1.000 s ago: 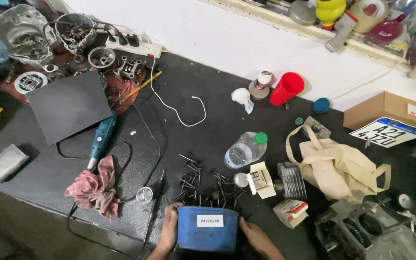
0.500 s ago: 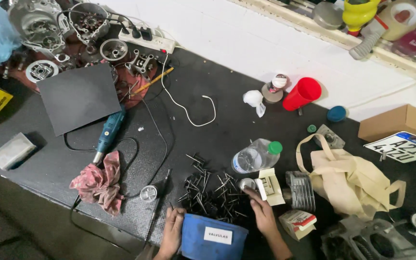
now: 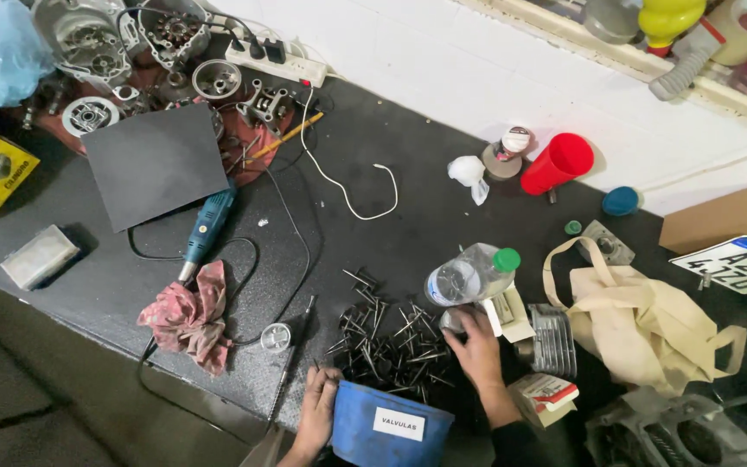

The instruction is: The person moves a container of metal parts to a workbench and pours them out. They then pick up individual valve-like parts from the pile, inspect them by hand, and place them into a blue container.

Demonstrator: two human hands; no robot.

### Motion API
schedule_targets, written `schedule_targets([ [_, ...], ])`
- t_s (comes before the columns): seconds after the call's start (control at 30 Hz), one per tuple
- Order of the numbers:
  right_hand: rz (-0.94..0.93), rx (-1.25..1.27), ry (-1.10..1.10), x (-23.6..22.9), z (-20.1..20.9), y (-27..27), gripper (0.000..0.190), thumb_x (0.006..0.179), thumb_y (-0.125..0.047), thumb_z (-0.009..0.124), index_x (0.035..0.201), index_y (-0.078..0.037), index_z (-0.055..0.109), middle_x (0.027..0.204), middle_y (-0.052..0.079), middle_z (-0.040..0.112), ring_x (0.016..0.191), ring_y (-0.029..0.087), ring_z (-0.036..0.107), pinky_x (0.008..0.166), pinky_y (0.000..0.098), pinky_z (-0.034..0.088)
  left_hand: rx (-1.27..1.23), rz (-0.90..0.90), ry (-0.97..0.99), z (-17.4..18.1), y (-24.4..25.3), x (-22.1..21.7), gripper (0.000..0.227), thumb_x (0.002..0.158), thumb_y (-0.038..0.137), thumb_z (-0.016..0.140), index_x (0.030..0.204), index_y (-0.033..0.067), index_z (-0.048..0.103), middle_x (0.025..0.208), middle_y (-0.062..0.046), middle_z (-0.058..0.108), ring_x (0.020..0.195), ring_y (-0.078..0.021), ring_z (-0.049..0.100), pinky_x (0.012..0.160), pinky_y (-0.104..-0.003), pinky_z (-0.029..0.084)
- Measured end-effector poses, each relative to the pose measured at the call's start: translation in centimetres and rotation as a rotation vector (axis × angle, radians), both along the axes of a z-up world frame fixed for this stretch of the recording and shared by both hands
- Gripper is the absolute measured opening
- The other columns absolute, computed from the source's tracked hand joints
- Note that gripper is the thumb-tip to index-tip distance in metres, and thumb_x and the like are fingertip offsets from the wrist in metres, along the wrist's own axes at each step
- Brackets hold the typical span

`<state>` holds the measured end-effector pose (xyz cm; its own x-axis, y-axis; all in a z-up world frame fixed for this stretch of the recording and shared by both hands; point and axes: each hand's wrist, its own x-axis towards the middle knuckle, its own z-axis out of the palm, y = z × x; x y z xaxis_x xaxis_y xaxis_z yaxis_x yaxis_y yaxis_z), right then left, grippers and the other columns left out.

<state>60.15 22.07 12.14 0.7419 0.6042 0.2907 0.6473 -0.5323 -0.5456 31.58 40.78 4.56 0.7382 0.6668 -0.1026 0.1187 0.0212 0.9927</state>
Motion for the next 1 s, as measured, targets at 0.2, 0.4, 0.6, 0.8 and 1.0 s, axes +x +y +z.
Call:
schedule_targets([
  [0.2,-0.093,-0.018,0.064,1.4,0.3,1.2,0.045,0.08,-0.02,0.081,0.12,-0.007,0.066,0.12,0.017,0.067,0.113,0.038,0.062,0.097,0.0445,0.05,-0.03,0.035,0.01,1.4,0.1,0.2,0.022,0.102,0.02,0.051,0.102,0.0017,0.063,0.096,-0.009,0.053,0.097,-0.0228,0.054,0.09,-0.032,0.043],
  [0.4,-0.12,-0.071,-0.02,3.5,0.2,2.3,0.05,0.075,-0.017,0.083,0.119,-0.004,0.064,0.124,0.022,0.06,0.118,0.043,0.055,0.102,0.0497,0.046,-0.029,0.011,-0.024,1.8,0.1,0.2,0.021,0.102,0.02,0.051,0.1,0.001,0.062,0.095,-0.011,0.051,0.096,-0.0243,0.054,0.09,-0.032,0.044],
  [0.6,-0.147,-0.011,-0.147,7.8,-2.6,3.6,0.055,0.074,-0.015,0.083,0.122,0.001,0.06,0.13,0.028,0.055,0.123,0.047,0.05,0.106,0.0551,0.041,-0.01,0.008,-0.008,2.9,0.1,0.1,0.018,0.1,0.017,0.052,0.102,0.0016,0.062,0.098,-0.012,0.051,0.098,-0.0258,0.055,0.091,-0.034,0.044],
  [0.8,-0.145,0.035,-0.094,10.5,-2.0,4.8,0.053,0.085,-0.013,0.079,0.134,-0.003,0.059,0.136,0.024,0.058,0.128,0.044,0.052,0.11,0.0518,0.043,0.01,-0.014,0.011,2.3,-0.1,0.0,0.015,0.098,0.014,0.054,0.101,0.0015,0.062,0.1,-0.012,0.052,0.099,-0.0262,0.055,0.093,-0.034,0.044],
  [1.0,0.031,0.274,0.289,5.9,2.1,5.2,0.104,0.067,-0.005,0.081,0.154,0.0,0.024,0.155,0.023,0.036,0.145,0.035,0.036,0.121,0.0432,0.026,0.022,-0.004,-0.022,2.8,0.2,0.1,0.016,0.098,0.014,0.053,0.1,0.0017,0.062,0.097,-0.012,0.053,0.097,-0.0257,0.056,0.091,-0.034,0.045],
])
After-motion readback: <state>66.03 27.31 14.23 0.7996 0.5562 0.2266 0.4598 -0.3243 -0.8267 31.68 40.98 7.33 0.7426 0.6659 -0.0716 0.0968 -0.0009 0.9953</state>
